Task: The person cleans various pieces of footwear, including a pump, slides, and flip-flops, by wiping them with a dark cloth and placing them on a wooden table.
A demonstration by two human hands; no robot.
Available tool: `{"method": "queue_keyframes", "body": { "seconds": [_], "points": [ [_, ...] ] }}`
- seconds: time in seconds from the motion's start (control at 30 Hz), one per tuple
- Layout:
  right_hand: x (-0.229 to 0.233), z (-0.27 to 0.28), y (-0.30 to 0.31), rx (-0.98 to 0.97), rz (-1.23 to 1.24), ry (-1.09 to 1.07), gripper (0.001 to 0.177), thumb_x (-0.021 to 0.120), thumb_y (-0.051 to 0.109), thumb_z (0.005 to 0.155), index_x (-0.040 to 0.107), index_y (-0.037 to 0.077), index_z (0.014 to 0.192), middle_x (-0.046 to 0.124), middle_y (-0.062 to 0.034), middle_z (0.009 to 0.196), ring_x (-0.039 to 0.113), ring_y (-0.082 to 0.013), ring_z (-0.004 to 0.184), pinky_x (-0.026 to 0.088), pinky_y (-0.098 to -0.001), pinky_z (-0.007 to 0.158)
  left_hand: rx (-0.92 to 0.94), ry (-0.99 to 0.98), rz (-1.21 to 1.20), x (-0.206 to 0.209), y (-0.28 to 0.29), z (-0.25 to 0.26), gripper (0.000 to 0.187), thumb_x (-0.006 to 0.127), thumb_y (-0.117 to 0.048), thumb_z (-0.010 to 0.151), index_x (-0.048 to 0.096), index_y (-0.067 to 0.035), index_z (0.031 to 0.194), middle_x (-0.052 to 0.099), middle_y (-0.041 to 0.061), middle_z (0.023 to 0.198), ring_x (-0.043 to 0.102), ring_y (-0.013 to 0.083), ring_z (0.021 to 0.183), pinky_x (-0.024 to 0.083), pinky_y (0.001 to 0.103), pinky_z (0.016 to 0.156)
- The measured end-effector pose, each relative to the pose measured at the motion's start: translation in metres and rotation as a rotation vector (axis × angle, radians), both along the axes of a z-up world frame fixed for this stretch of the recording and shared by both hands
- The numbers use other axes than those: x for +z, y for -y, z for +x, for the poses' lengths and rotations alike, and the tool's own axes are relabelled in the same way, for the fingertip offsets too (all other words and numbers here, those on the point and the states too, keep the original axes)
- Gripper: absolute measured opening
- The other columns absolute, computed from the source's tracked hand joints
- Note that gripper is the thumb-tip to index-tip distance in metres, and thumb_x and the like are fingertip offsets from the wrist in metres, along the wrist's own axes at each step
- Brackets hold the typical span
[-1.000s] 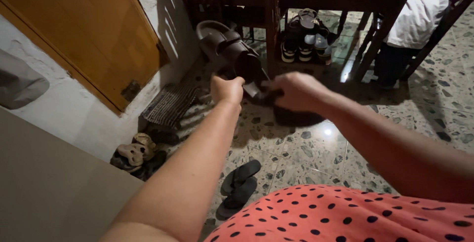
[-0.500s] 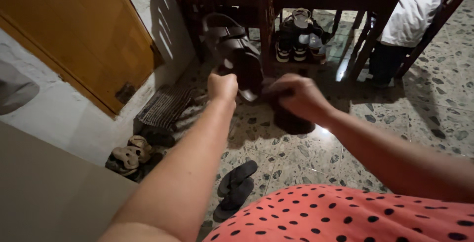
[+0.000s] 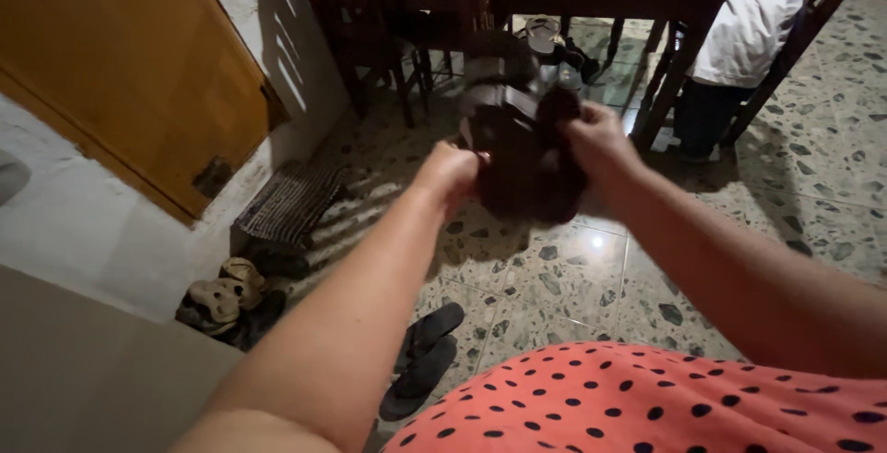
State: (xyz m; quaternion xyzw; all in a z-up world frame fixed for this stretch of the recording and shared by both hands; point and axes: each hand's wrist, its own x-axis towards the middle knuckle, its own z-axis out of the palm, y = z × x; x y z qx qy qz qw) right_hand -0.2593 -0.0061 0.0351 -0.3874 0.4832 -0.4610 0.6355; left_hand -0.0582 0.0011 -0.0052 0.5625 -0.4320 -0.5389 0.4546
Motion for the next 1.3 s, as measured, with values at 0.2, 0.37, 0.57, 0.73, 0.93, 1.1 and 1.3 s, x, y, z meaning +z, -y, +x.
{"method": "queue_keyframes", "body": {
  "seconds": [0.2, 0.37, 0.57, 0.73, 0.93, 1.1, 1.3],
  "points": [
    [-0.011, -0.058, 0.062, -0.070, -0.267, -0.203, 0.033, 0.051, 0.011, 0.104, 0.062, 0.014, 0.135, 0.071, -0.0101, 0.099, 0.063, -0.0193, 0.071, 0.060, -0.0400, 0.067, -0.067, -0.006, -0.047, -0.023, 0.002, -0.045, 0.025, 0.067, -0.004, 0.090, 0.069, -0.007, 0.114, 0.073, 0.009, 0.101, 0.066, 0.0218, 0.091, 0.053, 0.038, 0.078],
    [-0.031, -0.072, 0.051, 0.002, -0.082, -0.190, 0.030, 0.059, 0.021, 0.101, 0.055, 0.008, 0.129, 0.071, -0.0077, 0.100, 0.072, -0.0222, 0.085, 0.064, -0.0431, 0.077, -0.031, 0.092, -0.081, -0.022, 0.014, -0.066, 0.026, 0.066, -0.003, 0.090, 0.071, -0.006, 0.115, 0.074, 0.009, 0.098, 0.068, 0.0206, 0.087, 0.054, 0.037, 0.076],
    [-0.049, -0.096, 0.024, 0.138, -0.146, -0.421, 0.033, 0.070, 0.015, 0.092, 0.065, 0.007, 0.124, 0.075, -0.0169, 0.105, 0.075, -0.0280, 0.088, 0.063, -0.0430, 0.083, 0.006, 0.234, -0.179, -0.040, 0.034, -0.067, 0.034, 0.072, -0.001, 0.081, 0.069, -0.004, 0.115, 0.076, 0.010, 0.098, 0.071, 0.0221, 0.088, 0.056, 0.037, 0.078],
    [-0.051, -0.098, -0.002, -0.002, -0.829, -0.754, 0.039, 0.075, 0.012, 0.087, 0.064, 0.007, 0.124, 0.073, -0.0117, 0.116, 0.074, -0.0244, 0.101, 0.064, -0.0383, 0.088, 0.005, 0.376, -0.206, -0.050, 0.050, -0.081, 0.033, 0.068, -0.002, 0.076, 0.073, 0.003, 0.108, 0.077, 0.015, 0.097, 0.074, 0.0242, 0.088, 0.056, 0.035, 0.079],
    [-0.053, -0.079, -0.003, 0.037, -1.197, -1.175, 0.043, 0.077, 0.006, 0.070, 0.075, 0.010, 0.112, 0.075, -0.0133, 0.099, 0.070, -0.0340, 0.093, 0.058, -0.0442, 0.081, -0.189, 0.355, -0.206, -0.063, 0.071, -0.107, 0.024, 0.070, -0.002, 0.073, 0.073, 0.005, 0.096, 0.074, 0.015, 0.087, 0.070, 0.0238, 0.078, 0.054, 0.038, 0.066],
    [-0.058, -0.084, 0.027, -0.143, -1.271, -1.324, 0.033, 0.070, 0.005, 0.071, 0.079, 0.012, 0.101, 0.078, -0.0067, 0.098, 0.071, -0.0298, 0.092, 0.058, -0.0413, 0.078, -0.259, 0.048, -0.111, -0.059, 0.089, -0.117, 0.020, 0.065, 0.002, 0.073, 0.070, 0.010, 0.090, 0.066, 0.014, 0.071, 0.061, 0.0266, 0.057, 0.047, 0.041, 0.047],
    [-0.070, -0.082, 0.106, -0.181, -1.032, -1.643, 0.011, 0.068, 0.015, 0.077, 0.075, 0.010, 0.084, 0.077, -0.0074, 0.093, 0.067, -0.0298, 0.098, 0.053, -0.0469, 0.082, -0.208, 0.110, -0.046, -0.049, 0.137, -0.131, 0.021, 0.065, 0.004, 0.072, 0.064, 0.011, 0.092, 0.063, 0.016, 0.069, 0.062, 0.0281, 0.053, 0.045, 0.043, 0.041]
  ]
}}
